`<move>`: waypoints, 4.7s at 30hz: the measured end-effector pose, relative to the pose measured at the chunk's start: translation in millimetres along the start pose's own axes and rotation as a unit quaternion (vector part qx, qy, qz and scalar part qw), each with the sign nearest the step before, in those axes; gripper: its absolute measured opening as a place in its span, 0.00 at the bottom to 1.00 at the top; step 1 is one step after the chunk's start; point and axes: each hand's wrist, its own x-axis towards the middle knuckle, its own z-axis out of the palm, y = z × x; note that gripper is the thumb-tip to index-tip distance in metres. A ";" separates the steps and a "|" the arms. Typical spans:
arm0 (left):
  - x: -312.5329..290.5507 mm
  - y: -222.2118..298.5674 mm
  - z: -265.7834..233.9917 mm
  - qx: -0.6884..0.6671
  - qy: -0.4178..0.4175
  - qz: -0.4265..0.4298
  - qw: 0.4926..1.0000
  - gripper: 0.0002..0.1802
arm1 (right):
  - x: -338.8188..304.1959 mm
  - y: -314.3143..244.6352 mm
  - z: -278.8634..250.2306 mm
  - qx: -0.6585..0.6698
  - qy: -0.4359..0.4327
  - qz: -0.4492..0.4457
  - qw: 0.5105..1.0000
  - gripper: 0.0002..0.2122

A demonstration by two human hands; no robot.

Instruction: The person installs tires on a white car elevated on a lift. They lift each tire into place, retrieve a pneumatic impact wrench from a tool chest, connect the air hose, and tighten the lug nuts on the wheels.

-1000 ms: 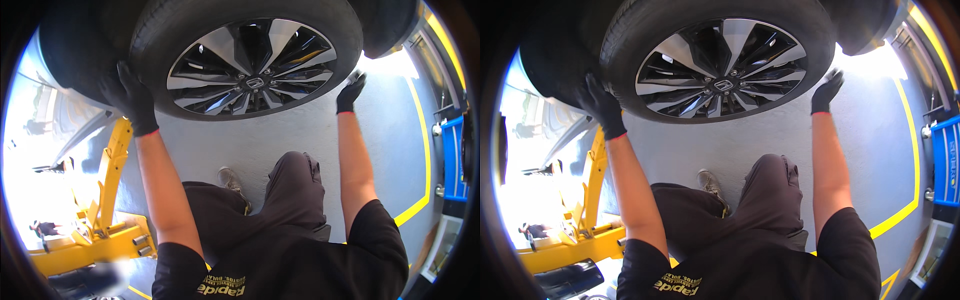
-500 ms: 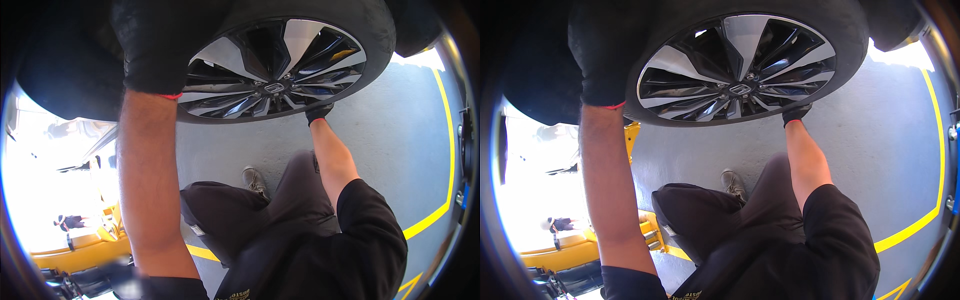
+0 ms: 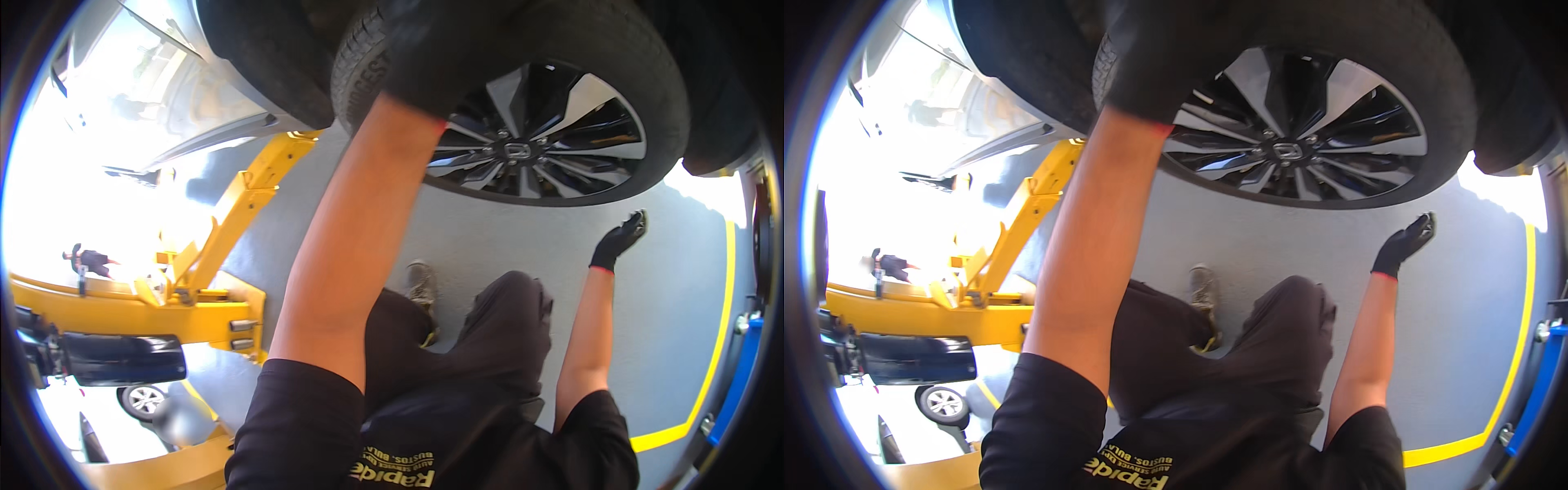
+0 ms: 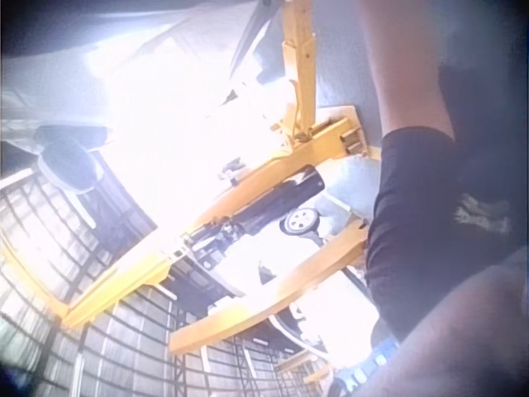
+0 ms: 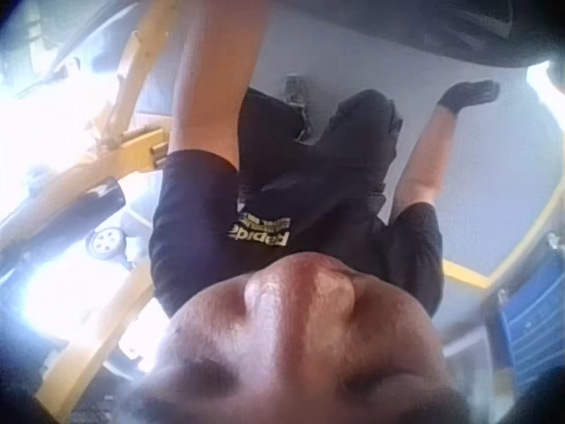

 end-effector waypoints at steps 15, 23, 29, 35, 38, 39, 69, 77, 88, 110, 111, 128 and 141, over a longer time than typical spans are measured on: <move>-199.6 -75.2 59.7 -0.414 0.363 -0.613 0.566 0.32 | 81.1 -327.7 130.8 -0.214 -0.213 -0.650 0.698 0.40; -135.0 -70.9 49.7 0.231 0.066 -0.269 0.933 0.26 | 82.4 -229.2 101.4 -0.150 -0.104 -0.478 0.859 0.38; -61.9 -1.2 11.0 0.041 -0.033 -0.133 0.990 0.37 | 6.8 -154.9 80.0 -0.182 -0.168 -0.188 0.951 0.30; -96.3 -8.0 -121.3 -0.413 -0.237 -0.047 0.878 0.42 | -155.9 -157.9 -21.7 -0.122 -0.484 0.531 0.685 0.34; -80.6 -1.4 -208.5 -0.413 -0.380 -0.187 0.806 0.44 | -261.1 -321.8 32.8 0.100 -0.465 0.661 0.580 0.33; -63.9 7.1 -232.5 -0.413 -0.402 -0.229 0.785 0.44 | -290.5 -385.2 59.5 0.184 -0.383 0.675 0.604 0.31; 302.8 312.1 -135.0 -0.742 -0.607 -0.085 0.272 0.49 | -62.9 -766.9 -186.6 -0.094 -0.146 0.197 0.965 0.38; 188.6 383.5 61.4 -0.463 -0.738 0.155 0.465 0.24 | 93.8 -762.0 -419.1 -0.217 -0.109 0.336 0.910 0.46; 260.3 473.5 112.5 -0.086 -0.932 -0.287 0.207 0.47 | 583.2 -758.7 -408.0 -0.529 -0.370 0.264 0.717 0.43; 876.8 1044.9 731.1 -0.350 -0.685 0.124 0.627 0.41 | 1320.6 -537.6 -196.5 -0.433 -0.657 -0.071 0.614 0.22; 886.2 1038.4 754.1 -0.353 -0.702 0.089 0.612 0.41 | 1343.5 -532.8 -169.6 -0.428 -0.684 -0.084 0.584 0.21; 983.0 761.2 1216.6 -0.347 -0.736 -0.359 0.457 0.49 | 1695.4 -257.8 274.9 -0.252 -0.693 -0.415 0.533 0.27; 1081.7 481.4 1595.3 -0.330 -0.594 -0.537 0.501 0.45 | 1790.4 -212.8 756.0 -0.336 -0.737 -0.529 0.253 0.22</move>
